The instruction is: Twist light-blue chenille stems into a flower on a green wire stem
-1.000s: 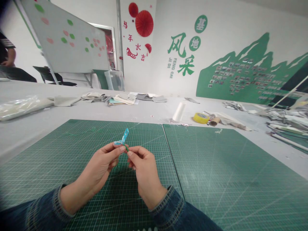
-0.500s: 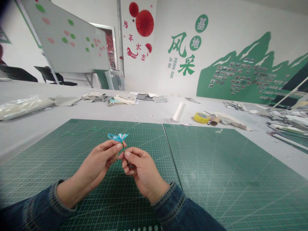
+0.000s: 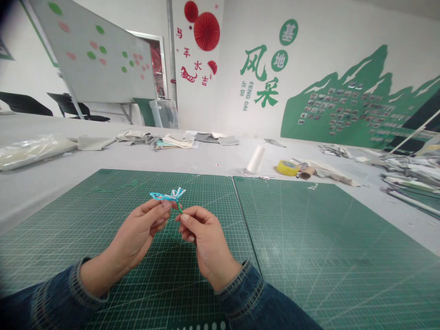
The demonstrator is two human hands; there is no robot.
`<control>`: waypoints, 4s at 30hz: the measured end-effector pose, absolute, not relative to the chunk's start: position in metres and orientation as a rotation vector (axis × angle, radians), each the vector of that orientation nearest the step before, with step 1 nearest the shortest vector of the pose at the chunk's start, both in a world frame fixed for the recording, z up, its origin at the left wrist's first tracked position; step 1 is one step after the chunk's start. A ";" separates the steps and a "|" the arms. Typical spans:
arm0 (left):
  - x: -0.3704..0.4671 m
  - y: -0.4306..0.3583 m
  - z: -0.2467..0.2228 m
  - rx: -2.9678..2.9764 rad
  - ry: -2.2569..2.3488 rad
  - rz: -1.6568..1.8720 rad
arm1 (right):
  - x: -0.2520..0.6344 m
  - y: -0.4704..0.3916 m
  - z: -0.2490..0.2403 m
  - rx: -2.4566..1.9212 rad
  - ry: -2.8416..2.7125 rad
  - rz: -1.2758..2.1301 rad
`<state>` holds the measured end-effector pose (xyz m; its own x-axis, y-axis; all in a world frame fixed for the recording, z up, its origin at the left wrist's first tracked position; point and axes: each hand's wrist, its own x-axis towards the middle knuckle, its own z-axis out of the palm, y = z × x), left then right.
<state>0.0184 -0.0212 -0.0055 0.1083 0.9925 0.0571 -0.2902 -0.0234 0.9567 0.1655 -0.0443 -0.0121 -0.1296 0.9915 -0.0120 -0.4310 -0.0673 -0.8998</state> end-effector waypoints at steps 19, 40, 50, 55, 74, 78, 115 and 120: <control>0.019 -0.026 0.001 1.199 0.808 1.230 | 0.167 -0.045 -0.008 -0.726 -0.904 1.664; 0.020 -0.027 0.002 1.196 0.847 1.256 | 0.163 -0.048 -0.008 -0.732 -0.893 1.651; 0.021 -0.026 0.000 1.179 0.915 1.292 | 0.166 -0.046 -0.008 -0.767 -0.921 1.562; 0.023 -0.026 -0.003 1.118 0.948 1.318 | 0.164 -0.046 -0.009 -0.817 -0.933 1.486; 0.022 -0.027 0.001 1.223 0.812 1.253 | 0.167 -0.046 -0.009 -0.722 -0.918 1.606; 0.021 -0.027 -0.002 1.262 0.883 1.264 | 0.166 -0.046 -0.009 -0.774 -0.928 1.531; 0.019 -0.023 -0.005 1.208 0.951 1.344 | 0.166 -0.045 -0.012 -0.772 -0.925 1.491; 0.017 -0.024 -0.005 1.250 0.862 1.311 | 0.165 -0.045 -0.011 -0.779 -0.946 1.497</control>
<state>0.0169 -0.0243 -0.0049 0.1303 0.9733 0.1889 -0.2121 -0.1588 0.9643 0.1652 -0.0450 -0.0111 -0.1360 0.9901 0.0346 -0.4557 -0.0316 -0.8896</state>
